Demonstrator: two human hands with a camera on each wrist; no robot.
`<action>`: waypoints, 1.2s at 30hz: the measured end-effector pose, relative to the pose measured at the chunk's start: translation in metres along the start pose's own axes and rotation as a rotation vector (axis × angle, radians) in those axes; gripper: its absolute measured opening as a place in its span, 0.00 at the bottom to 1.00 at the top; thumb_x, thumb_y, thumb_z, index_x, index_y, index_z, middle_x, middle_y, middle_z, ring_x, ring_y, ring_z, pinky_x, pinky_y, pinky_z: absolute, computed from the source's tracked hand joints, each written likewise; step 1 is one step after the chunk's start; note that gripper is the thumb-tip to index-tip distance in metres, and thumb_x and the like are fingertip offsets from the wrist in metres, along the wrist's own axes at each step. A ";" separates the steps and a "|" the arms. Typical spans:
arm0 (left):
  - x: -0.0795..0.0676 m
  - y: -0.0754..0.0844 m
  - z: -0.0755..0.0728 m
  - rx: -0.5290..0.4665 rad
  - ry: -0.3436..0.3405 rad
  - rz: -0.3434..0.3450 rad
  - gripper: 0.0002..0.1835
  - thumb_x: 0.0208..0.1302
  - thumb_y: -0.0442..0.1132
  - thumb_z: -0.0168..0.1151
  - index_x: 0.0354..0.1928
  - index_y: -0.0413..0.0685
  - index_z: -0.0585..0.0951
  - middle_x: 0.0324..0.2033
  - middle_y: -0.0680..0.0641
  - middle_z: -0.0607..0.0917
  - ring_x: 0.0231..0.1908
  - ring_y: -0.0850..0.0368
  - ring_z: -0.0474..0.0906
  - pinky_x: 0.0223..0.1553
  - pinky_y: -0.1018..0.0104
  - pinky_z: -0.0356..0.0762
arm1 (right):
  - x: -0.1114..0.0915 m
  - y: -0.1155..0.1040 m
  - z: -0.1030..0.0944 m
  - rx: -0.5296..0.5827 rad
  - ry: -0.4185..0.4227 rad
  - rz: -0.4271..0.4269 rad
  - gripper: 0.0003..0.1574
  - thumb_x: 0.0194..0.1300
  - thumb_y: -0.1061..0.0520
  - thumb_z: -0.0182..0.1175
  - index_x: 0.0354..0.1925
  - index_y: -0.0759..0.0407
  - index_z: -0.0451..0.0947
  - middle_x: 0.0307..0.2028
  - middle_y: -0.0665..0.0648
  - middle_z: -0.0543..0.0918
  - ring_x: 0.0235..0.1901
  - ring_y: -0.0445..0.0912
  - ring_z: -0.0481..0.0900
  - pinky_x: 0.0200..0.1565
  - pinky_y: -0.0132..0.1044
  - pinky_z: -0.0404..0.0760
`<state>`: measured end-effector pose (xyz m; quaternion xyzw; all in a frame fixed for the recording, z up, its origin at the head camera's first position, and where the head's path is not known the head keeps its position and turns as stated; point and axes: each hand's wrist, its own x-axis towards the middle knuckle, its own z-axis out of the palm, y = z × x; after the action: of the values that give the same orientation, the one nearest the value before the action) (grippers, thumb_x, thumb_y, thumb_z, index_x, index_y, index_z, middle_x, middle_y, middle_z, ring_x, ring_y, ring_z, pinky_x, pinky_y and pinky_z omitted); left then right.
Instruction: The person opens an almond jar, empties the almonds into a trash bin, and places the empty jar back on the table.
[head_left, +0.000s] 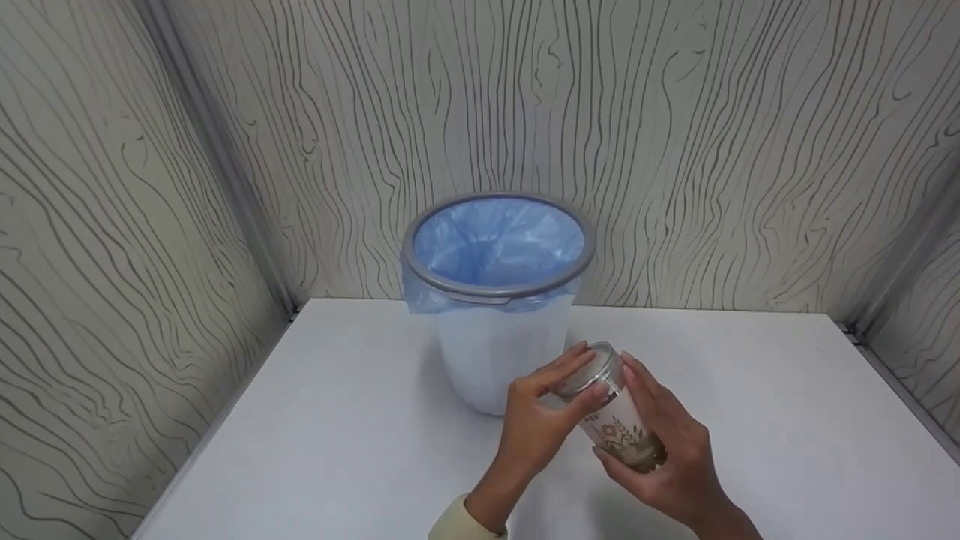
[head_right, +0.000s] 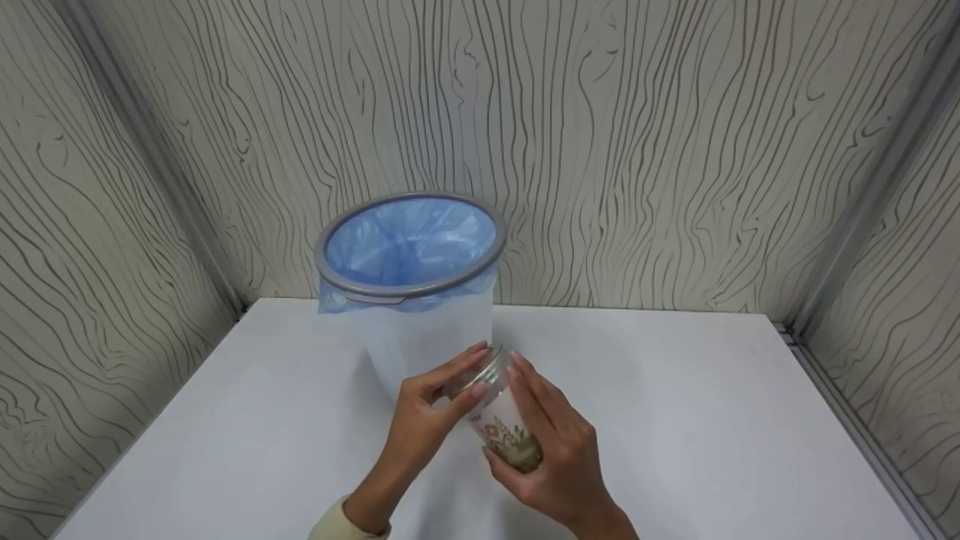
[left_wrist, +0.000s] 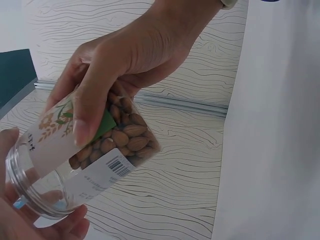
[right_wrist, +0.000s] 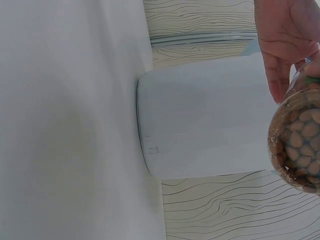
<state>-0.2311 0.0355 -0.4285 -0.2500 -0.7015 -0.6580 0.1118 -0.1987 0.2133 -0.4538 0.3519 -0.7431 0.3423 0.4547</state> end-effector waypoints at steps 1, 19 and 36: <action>0.000 0.000 0.000 0.001 -0.003 0.001 0.21 0.63 0.51 0.71 0.59 0.61 0.85 0.62 0.59 0.80 0.64 0.61 0.75 0.63 0.48 0.72 | 0.000 0.000 0.000 0.003 0.001 0.001 0.55 0.54 0.46 0.77 0.65 0.81 0.67 0.63 0.77 0.73 0.59 0.46 0.77 0.60 0.26 0.73; 0.003 -0.013 -0.004 -0.081 -0.106 0.133 0.24 0.66 0.49 0.69 0.64 0.57 0.82 0.67 0.56 0.76 0.68 0.57 0.71 0.68 0.54 0.66 | -0.002 0.002 -0.001 0.022 0.006 0.022 0.57 0.48 0.50 0.80 0.65 0.80 0.66 0.64 0.77 0.72 0.62 0.46 0.76 0.61 0.27 0.72; 0.003 -0.016 -0.003 -0.098 -0.105 0.138 0.24 0.67 0.50 0.68 0.63 0.55 0.82 0.67 0.55 0.77 0.68 0.57 0.71 0.67 0.57 0.67 | -0.008 0.008 -0.001 0.003 -0.017 0.040 0.62 0.41 0.52 0.82 0.67 0.79 0.65 0.66 0.75 0.71 0.63 0.45 0.76 0.60 0.28 0.73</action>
<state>-0.2424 0.0327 -0.4405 -0.3372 -0.6545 -0.6681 0.1077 -0.2017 0.2200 -0.4625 0.3407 -0.7534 0.3493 0.4408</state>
